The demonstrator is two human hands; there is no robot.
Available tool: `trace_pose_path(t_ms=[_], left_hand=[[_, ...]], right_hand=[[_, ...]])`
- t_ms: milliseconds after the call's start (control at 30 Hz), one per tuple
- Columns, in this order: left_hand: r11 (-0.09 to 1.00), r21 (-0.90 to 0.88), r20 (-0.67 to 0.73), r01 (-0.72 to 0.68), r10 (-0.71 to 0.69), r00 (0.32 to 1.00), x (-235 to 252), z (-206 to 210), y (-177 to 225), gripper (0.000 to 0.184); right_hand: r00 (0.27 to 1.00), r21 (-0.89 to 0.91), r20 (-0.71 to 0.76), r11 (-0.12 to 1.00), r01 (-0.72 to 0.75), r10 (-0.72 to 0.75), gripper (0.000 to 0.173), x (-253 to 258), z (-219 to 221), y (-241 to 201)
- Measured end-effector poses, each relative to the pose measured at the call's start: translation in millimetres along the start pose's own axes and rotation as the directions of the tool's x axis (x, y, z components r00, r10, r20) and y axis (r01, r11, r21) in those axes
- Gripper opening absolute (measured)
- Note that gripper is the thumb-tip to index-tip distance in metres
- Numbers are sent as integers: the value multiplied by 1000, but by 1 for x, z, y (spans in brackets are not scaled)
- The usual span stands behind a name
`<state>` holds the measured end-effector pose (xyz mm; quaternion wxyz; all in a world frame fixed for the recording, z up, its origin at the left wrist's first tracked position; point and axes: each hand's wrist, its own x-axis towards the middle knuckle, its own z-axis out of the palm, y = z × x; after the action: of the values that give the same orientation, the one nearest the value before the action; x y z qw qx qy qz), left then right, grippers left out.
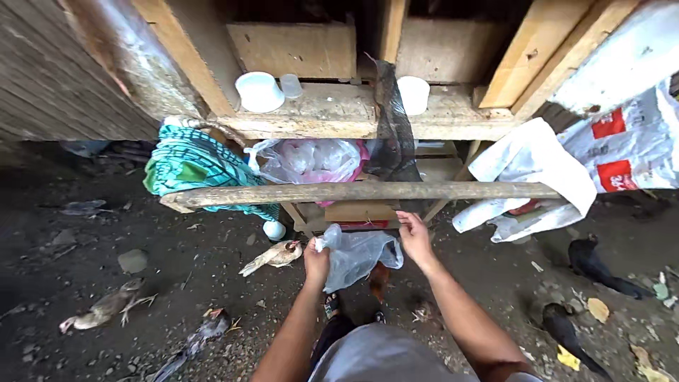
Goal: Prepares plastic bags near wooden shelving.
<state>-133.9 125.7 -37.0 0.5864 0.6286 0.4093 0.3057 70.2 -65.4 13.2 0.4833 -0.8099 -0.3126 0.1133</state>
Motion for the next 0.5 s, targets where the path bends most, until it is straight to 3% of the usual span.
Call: trace_pose_path(t_ms=[167, 233, 267, 333, 400, 500], left_hand=[[921, 196, 99, -336, 322, 942, 21, -7, 10, 39], [842, 318, 207, -436, 387, 898, 35, -2, 34, 46], [803, 402, 256, -439, 362, 896, 43, 2, 49, 48], [720, 575, 336, -388, 225, 915, 62, 10, 77, 47], [659, 598, 374, -456, 275, 886, 94, 21, 78, 56], [602, 622, 455, -501, 243, 857, 143, 26, 96, 80]], right_hand=[[940, -241, 156, 911, 335, -304, 29, 64, 59, -97], [897, -214, 235, 881, 422, -373, 37, 110, 81, -127], [883, -294, 250, 838, 459, -396, 43, 136, 93, -136], [914, -537, 296, 744, 398, -276, 66, 182, 115, -147], [953, -695, 260, 656, 295, -154, 77, 214, 133, -147], [983, -759, 161, 625, 181, -89, 39, 233, 140, -142]])
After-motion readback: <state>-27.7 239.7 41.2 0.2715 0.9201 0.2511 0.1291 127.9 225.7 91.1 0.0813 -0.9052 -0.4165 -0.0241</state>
